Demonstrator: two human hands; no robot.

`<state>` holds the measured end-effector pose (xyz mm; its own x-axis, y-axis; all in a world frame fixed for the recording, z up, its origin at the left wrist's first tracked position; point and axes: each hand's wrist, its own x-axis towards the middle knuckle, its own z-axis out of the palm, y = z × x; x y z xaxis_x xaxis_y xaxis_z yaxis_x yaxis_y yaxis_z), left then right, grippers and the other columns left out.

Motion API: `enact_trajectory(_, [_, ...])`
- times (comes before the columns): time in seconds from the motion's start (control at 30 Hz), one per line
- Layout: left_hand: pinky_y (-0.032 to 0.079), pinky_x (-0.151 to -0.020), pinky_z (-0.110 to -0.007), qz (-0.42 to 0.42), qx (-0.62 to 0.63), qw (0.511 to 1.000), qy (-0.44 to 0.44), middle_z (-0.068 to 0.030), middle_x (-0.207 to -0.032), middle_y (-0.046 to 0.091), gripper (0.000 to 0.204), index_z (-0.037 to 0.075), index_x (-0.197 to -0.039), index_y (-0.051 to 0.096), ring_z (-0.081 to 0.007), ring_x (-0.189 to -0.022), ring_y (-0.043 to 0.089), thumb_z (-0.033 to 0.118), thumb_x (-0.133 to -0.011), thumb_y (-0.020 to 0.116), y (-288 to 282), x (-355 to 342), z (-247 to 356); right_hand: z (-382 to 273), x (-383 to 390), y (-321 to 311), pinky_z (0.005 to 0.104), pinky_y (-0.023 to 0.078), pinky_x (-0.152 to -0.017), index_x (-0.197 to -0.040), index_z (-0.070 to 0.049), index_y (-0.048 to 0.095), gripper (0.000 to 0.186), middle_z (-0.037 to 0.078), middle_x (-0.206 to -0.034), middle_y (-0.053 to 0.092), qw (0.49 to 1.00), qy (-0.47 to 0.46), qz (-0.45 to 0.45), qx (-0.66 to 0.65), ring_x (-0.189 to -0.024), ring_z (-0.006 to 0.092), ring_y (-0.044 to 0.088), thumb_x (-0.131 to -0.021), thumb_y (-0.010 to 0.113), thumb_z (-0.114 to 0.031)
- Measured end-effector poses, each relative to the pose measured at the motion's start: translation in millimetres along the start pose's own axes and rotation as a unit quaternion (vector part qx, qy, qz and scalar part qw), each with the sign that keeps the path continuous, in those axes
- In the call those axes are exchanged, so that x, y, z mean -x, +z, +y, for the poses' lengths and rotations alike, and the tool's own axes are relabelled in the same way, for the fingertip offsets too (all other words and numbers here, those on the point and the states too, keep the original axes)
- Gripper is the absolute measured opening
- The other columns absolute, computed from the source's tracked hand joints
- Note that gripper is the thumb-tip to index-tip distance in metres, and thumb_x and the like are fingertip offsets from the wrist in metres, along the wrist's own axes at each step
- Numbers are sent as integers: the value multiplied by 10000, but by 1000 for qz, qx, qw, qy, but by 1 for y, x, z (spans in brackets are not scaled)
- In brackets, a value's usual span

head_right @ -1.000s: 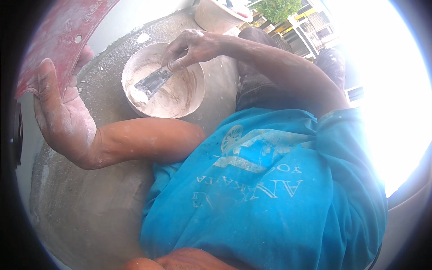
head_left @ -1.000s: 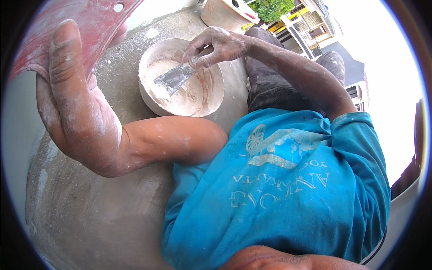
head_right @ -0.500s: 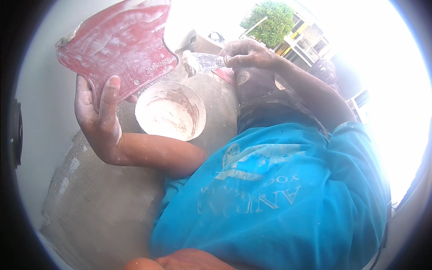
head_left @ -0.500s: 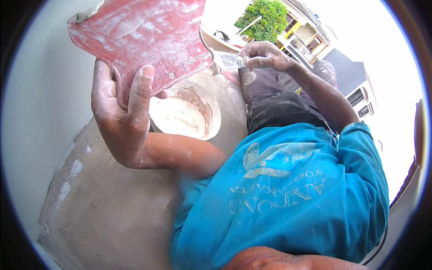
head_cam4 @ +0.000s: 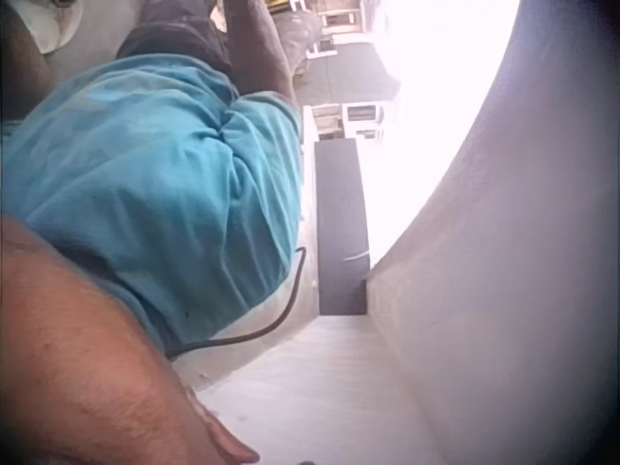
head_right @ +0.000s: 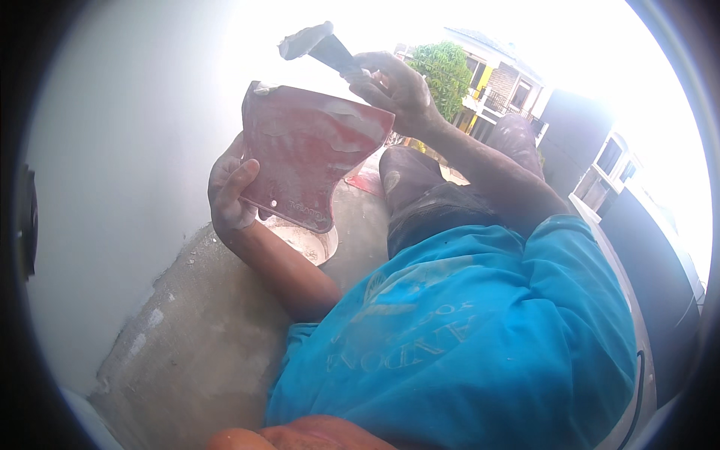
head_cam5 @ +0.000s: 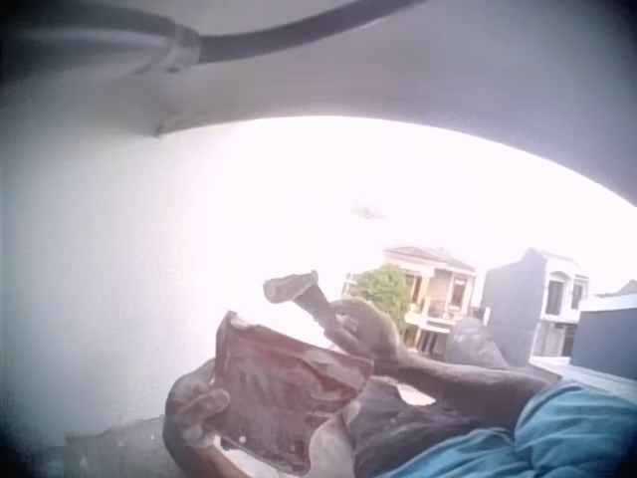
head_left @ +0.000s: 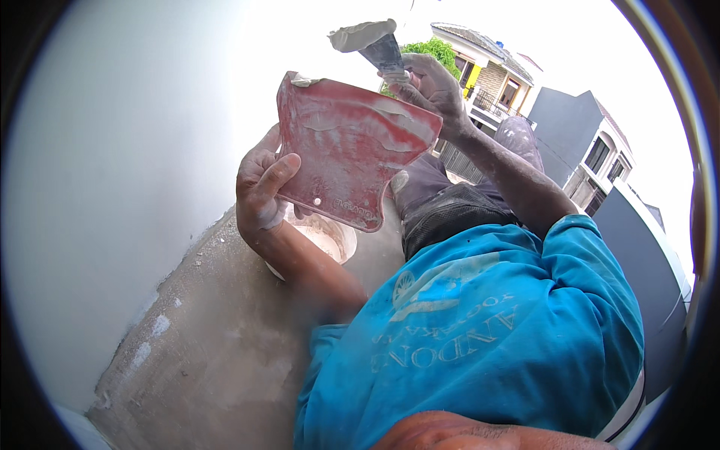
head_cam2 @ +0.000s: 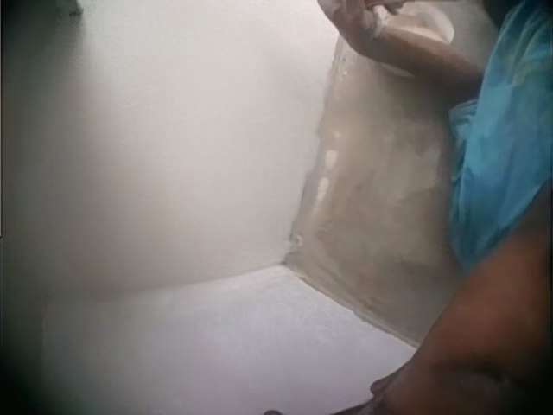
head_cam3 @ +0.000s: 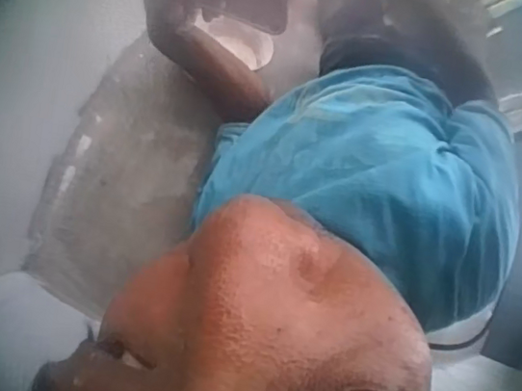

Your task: The person applies plaster to a wall using a trowel and hawk. They repeatedly scoop plaster from a bucket, transfer it to the hawk, and smooth it onto the wall surface in continuous strokes.

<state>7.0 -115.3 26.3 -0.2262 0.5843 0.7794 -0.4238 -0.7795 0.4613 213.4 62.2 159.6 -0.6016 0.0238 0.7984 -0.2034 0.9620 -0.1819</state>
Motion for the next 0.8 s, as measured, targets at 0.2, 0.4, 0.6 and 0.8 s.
enact_trajectory(0.2, [480, -978, -296, -74, 58, 996, 5, -349, -1463, 395, 491, -263, -1182, 521, -256, -1165, 627, 119, -894, 635, 7, -16, -16, -17, -6, 5, 290, 518, -891, -1311, -67, 630, 385, 84, -1170, 613, 989, -128, -58, 51, -1068, 191, 613, -931, 685, -90])
enact_trajectory(0.4, [482, -991, -346, -63, 81, 994, 35, -331, -1367, 509, 565, -223, -1314, 437, -265, -1138, 640, 100, -884, 613, 18, -15, -13, -9, 4, 4, 295, 503, -913, -1298, -73, 647, 365, 69, -1155, 611, 994, -26, -95, -49, -1082, 185, 603, -936, 687, -103])
enact_trajectory(0.6, [489, -971, -329, -66, 37, 997, -3, -268, -1229, 627, 676, -175, -1422, 328, -244, -1124, 642, 100, -868, 599, 6, -14, -13, -4, 7, -2, 305, 512, -883, -1270, -136, 683, 340, 43, -1136, 612, 994, -16, -103, -19, -1068, 165, 598, -934, 686, -81])
enact_trajectory(0.8, [514, -902, -285, -53, -6, 999, 10, -226, -1244, 615, 657, -162, -1414, 357, -218, -1099, 643, 115, -863, 584, 7, -12, -5, 11, 0, -18, 339, 534, -856, -1293, -217, 677, 432, 59, -1108, 617, 963, -165, -105, 187, -1012, 198, 606, -890, 699, -62])
